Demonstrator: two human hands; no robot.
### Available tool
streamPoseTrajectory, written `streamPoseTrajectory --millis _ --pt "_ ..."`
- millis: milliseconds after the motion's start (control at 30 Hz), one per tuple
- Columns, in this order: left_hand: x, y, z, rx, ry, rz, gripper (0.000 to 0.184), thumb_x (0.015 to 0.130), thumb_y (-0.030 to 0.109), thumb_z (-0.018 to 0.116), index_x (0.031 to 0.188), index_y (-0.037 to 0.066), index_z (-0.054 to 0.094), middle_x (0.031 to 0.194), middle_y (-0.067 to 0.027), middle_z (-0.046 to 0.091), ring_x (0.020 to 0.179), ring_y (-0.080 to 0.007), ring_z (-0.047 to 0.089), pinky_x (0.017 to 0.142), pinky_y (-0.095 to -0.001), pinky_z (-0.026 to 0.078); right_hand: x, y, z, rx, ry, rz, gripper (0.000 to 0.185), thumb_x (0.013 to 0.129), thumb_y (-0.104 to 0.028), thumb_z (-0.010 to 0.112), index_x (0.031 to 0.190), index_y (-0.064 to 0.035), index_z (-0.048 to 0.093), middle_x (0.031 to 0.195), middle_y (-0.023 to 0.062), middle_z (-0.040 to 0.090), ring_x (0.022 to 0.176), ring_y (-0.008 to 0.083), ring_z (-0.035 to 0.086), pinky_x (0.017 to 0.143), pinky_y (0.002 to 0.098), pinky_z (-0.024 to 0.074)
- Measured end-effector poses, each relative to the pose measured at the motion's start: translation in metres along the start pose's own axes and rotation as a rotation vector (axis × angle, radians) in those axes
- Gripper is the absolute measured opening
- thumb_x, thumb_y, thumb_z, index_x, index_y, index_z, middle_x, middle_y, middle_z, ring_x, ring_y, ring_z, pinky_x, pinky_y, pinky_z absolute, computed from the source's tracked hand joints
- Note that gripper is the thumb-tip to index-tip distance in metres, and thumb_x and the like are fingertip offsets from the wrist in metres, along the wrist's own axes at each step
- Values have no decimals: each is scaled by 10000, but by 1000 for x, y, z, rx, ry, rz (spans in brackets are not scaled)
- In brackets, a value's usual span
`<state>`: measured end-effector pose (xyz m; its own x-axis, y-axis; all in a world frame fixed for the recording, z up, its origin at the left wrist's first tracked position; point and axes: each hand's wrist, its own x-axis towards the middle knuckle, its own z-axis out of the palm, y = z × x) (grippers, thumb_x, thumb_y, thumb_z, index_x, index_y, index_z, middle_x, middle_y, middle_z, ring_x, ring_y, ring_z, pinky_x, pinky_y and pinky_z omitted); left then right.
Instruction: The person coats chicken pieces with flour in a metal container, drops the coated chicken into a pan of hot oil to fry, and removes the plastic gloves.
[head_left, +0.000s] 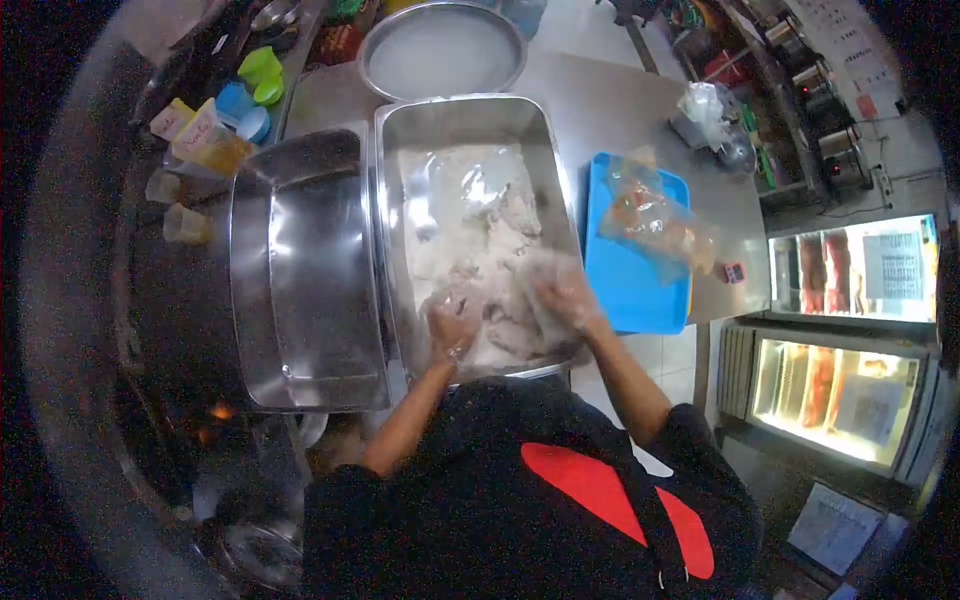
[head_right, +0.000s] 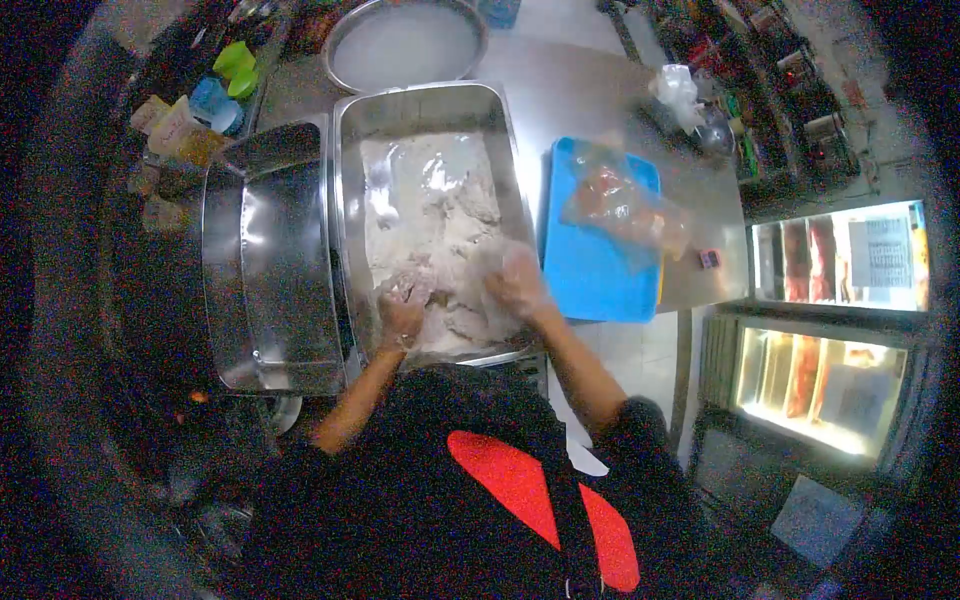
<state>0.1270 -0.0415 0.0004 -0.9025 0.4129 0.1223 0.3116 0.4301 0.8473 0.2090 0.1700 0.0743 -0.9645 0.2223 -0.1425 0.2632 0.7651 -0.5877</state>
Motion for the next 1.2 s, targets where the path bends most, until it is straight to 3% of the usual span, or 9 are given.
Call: streamPoseTrajectory --millis 167,267,433,500,633,767,867,1133,1200 --pt "-15 -2 -16 -24 -141 -677 393 777 381 633 893 5 642 794 -111 628 706 -213 583 669 -336 471 90 42 20 151 -244 264 402 813 -348 555 1095 -60 572 1068 143 591 910 284 572 763 399 459" --pt "-8 9 -22 -421 -271 -923 629 854 510 493 1253 23 476 1260 -124 493 1076 -255 504 868 -375 426 94 27 25 392 -385 475 465 825 -380 547 1152 -50 541 1122 155 571 955 273 568 796 386 459" --pt "1 -24 0 -697 -250 -822 595 826 487 524 1192 17 510 1096 -120 553 979 -255 530 860 -393 412 70 -29 18 598 -374 765 572 846 -435 533 1249 -32 489 1211 175 537 1031 254 562 851 365 458" --pt "10 -73 28 -301 -247 -578 537 812 446 548 1144 24 547 990 -123 599 901 -255 564 823 -393 428 69 21 50 516 -215 -16 640 837 -485 522 1277 -26 452 1233 174 517 1052 252 542 917 358 413" --pt "47 -67 35 -91 -208 -382 487 771 343 627 1139 35 544 948 -120 614 860 -233 583 777 -362 455 67 9 48 857 -308 380 691 767 -511 593 1256 -35 484 1203 187 525 1128 269 482 1017 371 319" --pt "63 1 12 -354 -11 -200 440 743 243 698 1112 51 553 1032 -95 607 884 -170 583 730 -284 489 85 122 137 575 -125 -112 493 814 -375 562 1189 -55 549 1127 154 576 1024 243 541 919 350 404" --pt "61 -9 -9 -388 -140 -350 356 743 262 685 1015 44 611 830 -87 632 713 -167 598 596 -281 483 52 11 11 -318 -188 -223 317 821 -252 535 1083 -93 616 998 113 630 845 224 591 760 331 471" --pt "22 36 -27 -520 -413 -1072 552 862 469 501 1210 41 508 1119 -148 565 1028 -246 527 857 -367 454 37 34 71 749 -178 604 248 813 -209 558 1006 -77 639 915 78 640 796 186 587 698 314 467" --pt "21 28 -20 -437 -500 -799 575 828 493 524 1160 25 557 1137 -122 567 1025 -233 525 901 -359 410 40 30 82 884 -199 590 274 820 -240 557 1021 -71 634 931 83 638 824 182 581 725 325 460"
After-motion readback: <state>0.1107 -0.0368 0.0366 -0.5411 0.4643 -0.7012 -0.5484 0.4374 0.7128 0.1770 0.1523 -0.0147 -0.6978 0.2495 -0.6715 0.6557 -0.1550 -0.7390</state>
